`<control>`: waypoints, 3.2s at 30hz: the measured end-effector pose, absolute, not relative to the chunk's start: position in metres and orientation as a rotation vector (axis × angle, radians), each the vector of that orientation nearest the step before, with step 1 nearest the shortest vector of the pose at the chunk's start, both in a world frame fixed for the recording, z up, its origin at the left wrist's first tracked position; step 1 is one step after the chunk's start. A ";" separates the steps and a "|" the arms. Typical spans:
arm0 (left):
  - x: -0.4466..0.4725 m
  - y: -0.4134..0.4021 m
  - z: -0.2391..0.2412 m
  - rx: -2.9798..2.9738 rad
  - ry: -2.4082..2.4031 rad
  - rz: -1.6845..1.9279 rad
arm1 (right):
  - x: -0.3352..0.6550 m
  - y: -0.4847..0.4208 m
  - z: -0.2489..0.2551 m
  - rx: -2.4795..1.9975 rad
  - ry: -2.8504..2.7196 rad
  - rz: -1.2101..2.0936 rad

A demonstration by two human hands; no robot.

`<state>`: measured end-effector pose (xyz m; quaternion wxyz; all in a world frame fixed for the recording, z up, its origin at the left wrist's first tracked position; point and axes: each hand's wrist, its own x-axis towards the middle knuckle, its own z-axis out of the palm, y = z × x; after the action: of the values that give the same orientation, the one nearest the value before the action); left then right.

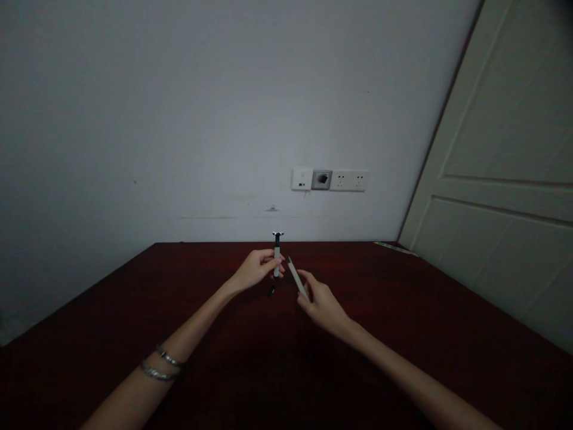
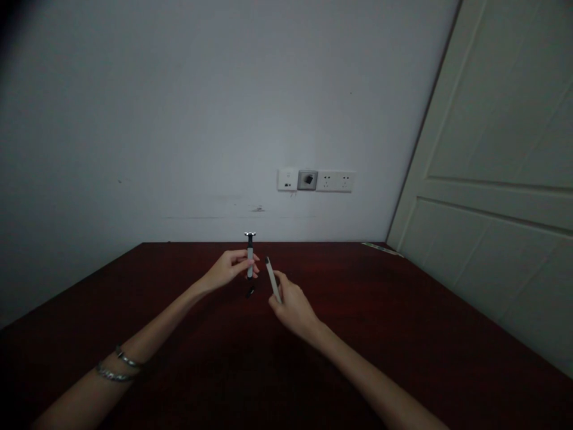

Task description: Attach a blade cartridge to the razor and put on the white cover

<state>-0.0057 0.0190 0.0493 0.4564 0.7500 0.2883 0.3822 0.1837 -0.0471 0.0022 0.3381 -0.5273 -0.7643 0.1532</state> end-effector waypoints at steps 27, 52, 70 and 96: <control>0.002 0.008 -0.013 2.154 0.911 1.089 | 0.265 -0.016 -0.006 -1.091 -2.214 -0.306; -0.003 0.000 -0.010 2.351 0.932 1.154 | 0.268 -0.020 -0.008 -1.020 -2.171 -0.374; -0.007 0.001 -0.013 2.395 0.918 1.107 | 0.263 -0.021 0.000 -0.959 -2.155 -0.382; -0.005 0.003 -0.009 2.408 0.863 1.121 | 0.259 -0.015 -0.014 -0.840 -2.121 -0.240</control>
<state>-0.0046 0.0031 -0.0091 0.1737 0.8492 0.3042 0.3952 0.2594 -0.0146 -0.0144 0.4113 -0.3338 -0.8428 -0.0954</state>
